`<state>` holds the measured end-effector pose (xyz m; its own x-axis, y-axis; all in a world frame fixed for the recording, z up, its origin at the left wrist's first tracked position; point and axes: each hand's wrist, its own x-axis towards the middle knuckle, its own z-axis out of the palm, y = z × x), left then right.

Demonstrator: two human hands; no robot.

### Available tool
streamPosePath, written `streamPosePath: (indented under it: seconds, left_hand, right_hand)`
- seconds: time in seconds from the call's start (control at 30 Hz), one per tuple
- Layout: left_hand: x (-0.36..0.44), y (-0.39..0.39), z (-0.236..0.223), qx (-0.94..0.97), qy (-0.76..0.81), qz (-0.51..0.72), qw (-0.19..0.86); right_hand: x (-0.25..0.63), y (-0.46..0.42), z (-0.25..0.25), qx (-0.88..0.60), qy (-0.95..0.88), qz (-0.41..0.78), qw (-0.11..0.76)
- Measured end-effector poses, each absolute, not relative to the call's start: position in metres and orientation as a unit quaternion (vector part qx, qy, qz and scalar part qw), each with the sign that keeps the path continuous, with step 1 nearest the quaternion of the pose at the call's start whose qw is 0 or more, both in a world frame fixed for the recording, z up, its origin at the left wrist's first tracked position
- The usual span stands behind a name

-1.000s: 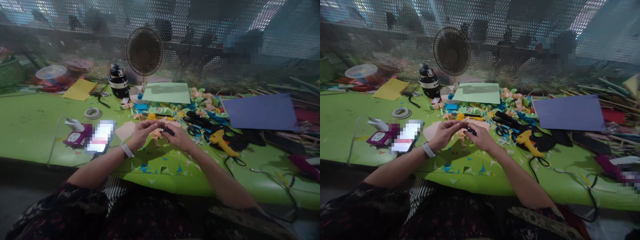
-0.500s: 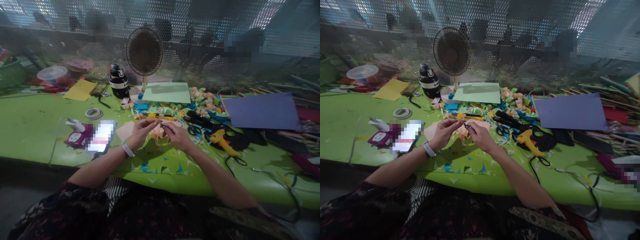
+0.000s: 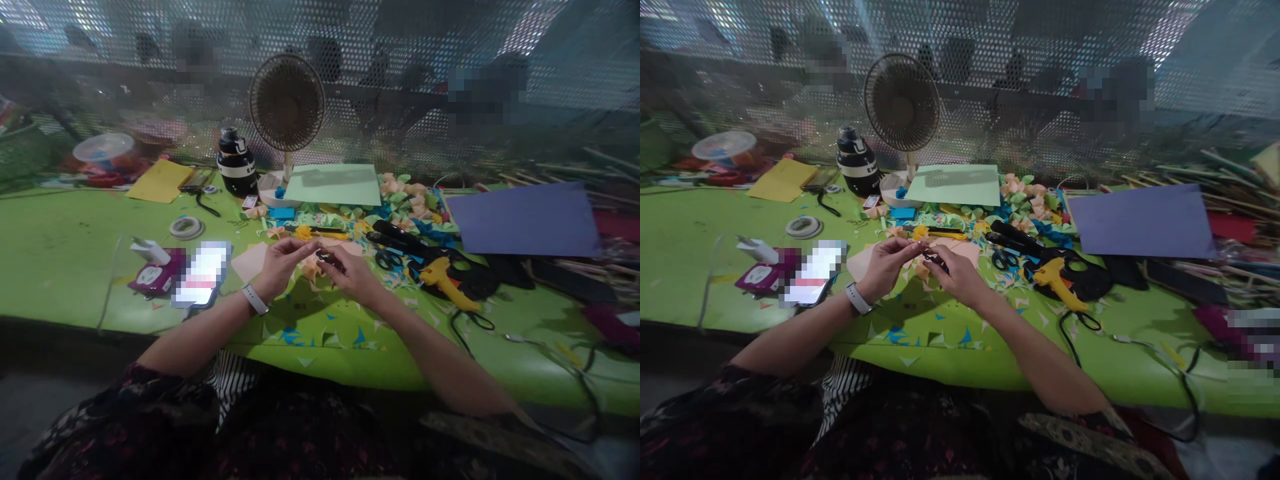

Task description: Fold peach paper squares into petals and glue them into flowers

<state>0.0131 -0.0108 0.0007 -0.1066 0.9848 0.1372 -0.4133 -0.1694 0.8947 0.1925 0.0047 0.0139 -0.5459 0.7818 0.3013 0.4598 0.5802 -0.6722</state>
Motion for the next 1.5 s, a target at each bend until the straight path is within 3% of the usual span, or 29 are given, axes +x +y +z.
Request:
streamPosePath:
  seconds: [0.47, 1.5]
  left_hand:
    - [0.012, -0.01, -0.003, 0.438, 0.329, 0.636, 0.544]
    - [0.003, 0.004, 0.007, 0.304, 0.29, 0.707, 0.569]
  right_hand:
    - [0.195, 0.006, 0.017, -0.362, -0.803, 0.363, 0.304]
    - [0.193, 0.006, 0.013, -0.368, -0.824, 0.338, 0.266]
